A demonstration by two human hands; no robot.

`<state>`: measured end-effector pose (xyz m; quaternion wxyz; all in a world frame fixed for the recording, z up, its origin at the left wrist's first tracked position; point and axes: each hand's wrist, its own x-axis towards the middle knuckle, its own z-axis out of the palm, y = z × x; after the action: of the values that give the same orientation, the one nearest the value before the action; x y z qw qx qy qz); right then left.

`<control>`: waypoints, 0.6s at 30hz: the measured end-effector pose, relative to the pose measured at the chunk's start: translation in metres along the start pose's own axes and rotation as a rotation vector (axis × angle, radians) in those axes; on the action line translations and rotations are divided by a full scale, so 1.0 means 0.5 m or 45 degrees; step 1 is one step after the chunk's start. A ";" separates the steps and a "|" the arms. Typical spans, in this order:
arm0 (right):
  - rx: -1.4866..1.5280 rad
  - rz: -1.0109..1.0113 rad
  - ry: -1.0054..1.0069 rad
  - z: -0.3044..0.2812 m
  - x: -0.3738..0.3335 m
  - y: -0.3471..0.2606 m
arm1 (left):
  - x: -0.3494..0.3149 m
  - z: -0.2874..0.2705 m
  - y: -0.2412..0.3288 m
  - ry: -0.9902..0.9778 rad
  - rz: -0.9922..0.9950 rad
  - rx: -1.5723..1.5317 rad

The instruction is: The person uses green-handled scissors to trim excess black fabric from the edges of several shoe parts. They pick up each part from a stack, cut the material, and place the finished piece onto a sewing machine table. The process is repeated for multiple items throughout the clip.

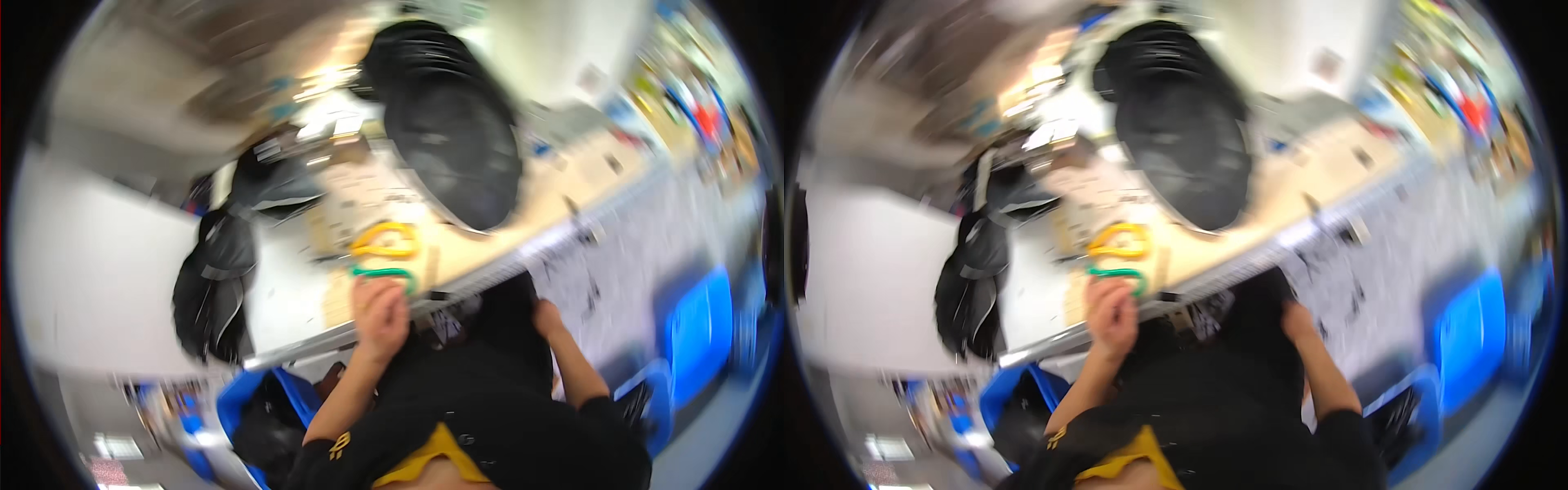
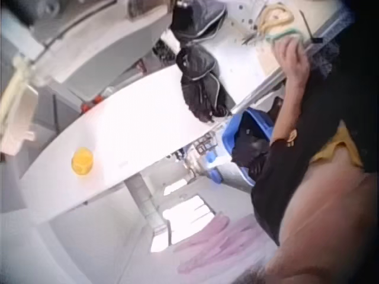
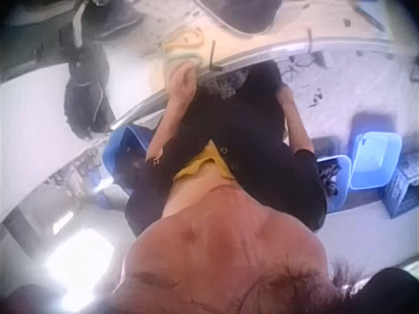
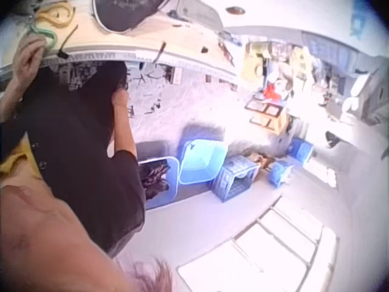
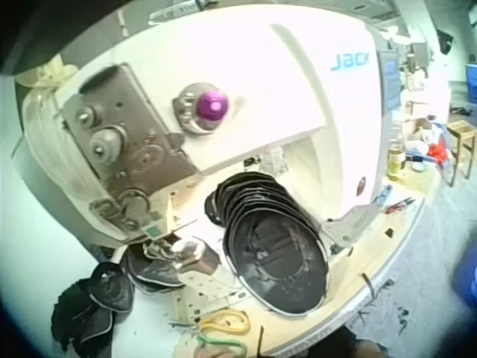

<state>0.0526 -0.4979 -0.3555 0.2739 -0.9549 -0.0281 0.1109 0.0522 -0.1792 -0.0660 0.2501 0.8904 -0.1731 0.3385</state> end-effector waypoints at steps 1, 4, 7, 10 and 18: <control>-0.178 -0.092 -0.210 -0.133 -0.009 -0.124 | -0.007 -0.015 -0.002 0.054 -0.054 -0.028; 0.333 -0.458 -0.648 -0.326 -0.007 -0.269 | -0.026 -0.036 -0.020 0.180 -0.167 -0.101; 0.504 -1.468 -0.597 -0.546 -0.045 -0.515 | -0.066 -0.089 -0.053 0.322 -0.290 -0.029; 0.886 -2.158 -0.470 -0.687 -0.119 -0.687 | -0.069 -0.113 -0.081 0.422 -0.467 -0.138; 1.307 -2.723 -0.421 -0.665 -0.196 -0.882 | -0.095 -0.130 -0.090 0.444 -0.375 -0.184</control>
<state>0.0361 -0.3067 0.1716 0.5694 -0.2013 -0.7952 -0.0533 0.0064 -0.0993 -0.0717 0.3859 0.8140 -0.0195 0.4337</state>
